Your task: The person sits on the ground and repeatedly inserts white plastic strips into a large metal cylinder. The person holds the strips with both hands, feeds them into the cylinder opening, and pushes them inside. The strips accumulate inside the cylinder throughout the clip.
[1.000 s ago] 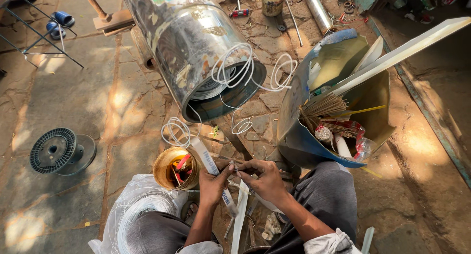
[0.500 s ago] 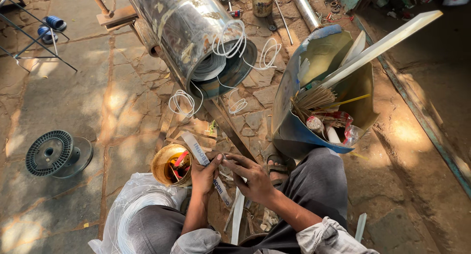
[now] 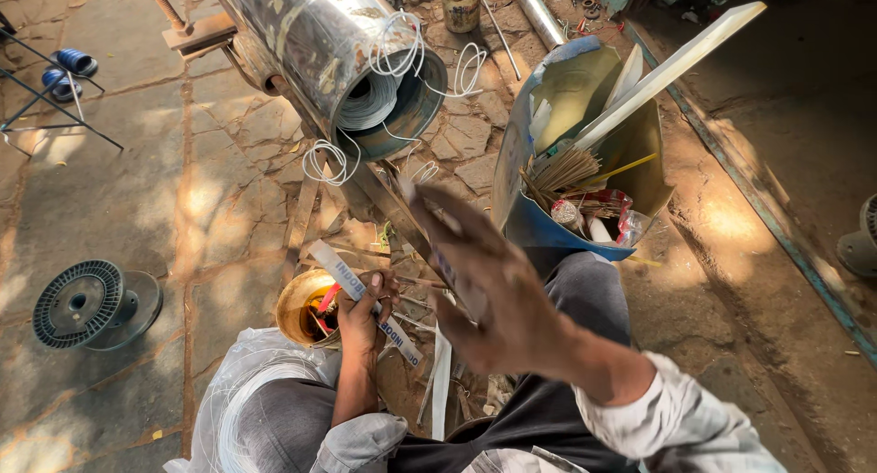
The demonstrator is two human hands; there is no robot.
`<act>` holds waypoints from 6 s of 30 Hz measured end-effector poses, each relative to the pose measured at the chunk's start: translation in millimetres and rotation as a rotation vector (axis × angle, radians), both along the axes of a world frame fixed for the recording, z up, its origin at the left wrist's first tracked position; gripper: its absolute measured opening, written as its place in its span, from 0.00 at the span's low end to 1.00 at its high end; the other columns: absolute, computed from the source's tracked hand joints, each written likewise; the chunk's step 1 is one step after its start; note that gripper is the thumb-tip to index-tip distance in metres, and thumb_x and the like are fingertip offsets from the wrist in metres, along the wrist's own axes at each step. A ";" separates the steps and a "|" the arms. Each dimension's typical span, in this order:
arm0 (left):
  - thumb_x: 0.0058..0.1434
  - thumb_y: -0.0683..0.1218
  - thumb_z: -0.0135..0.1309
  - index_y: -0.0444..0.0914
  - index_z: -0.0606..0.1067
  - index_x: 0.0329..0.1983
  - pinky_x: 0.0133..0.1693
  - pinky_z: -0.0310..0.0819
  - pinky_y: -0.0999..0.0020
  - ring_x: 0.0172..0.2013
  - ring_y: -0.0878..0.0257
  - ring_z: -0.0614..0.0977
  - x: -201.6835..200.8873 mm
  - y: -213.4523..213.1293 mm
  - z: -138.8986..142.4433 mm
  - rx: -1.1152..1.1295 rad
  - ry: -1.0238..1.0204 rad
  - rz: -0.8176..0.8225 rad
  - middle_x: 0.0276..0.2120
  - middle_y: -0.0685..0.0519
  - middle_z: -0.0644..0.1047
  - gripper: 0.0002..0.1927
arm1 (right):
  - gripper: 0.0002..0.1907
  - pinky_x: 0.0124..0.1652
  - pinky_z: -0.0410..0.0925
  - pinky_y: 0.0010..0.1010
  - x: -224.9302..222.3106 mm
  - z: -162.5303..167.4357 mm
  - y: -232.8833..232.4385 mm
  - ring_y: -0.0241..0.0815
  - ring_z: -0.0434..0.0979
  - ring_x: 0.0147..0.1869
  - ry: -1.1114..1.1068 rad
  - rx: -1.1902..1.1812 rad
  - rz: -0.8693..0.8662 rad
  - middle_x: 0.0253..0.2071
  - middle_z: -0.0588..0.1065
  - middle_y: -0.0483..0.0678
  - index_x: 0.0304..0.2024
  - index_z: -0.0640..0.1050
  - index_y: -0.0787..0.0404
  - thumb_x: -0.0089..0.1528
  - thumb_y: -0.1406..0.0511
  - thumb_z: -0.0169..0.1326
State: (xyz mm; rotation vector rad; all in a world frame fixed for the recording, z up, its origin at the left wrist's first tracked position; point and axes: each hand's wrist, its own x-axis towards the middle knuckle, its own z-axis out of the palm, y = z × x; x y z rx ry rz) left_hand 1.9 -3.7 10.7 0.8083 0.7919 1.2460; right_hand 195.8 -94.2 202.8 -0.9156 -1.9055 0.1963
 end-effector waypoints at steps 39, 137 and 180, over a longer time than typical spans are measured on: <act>0.64 0.44 0.58 0.25 0.79 0.43 0.19 0.57 0.76 0.24 0.63 0.78 -2.2 1.4 -11.5 -0.037 -0.040 0.013 0.28 0.44 0.80 0.14 | 0.22 0.44 0.76 0.42 -39.0 154.8 106.5 0.50 0.83 0.42 -1.047 -0.611 -0.328 0.40 0.80 0.58 0.43 0.80 0.67 0.54 0.57 0.54; 0.64 0.42 0.58 0.25 0.79 0.42 0.20 0.58 0.77 0.23 0.64 0.76 9.4 11.2 -7.3 -0.110 -0.035 0.054 0.29 0.46 0.80 0.12 | 0.05 0.29 0.69 0.44 -15.8 108.3 74.8 0.49 0.77 0.26 -0.232 0.048 -0.503 0.26 0.76 0.56 0.31 0.82 0.64 0.61 0.68 0.61; 0.70 0.46 0.55 0.25 0.77 0.46 0.20 0.59 0.77 0.20 0.68 0.72 0.4 0.3 24.4 0.090 -0.147 0.055 0.29 0.47 0.78 0.15 | 0.05 0.28 0.67 0.32 -10.5 60.0 67.4 0.38 0.79 0.28 0.037 0.127 -0.549 0.30 0.81 0.47 0.34 0.85 0.59 0.61 0.64 0.66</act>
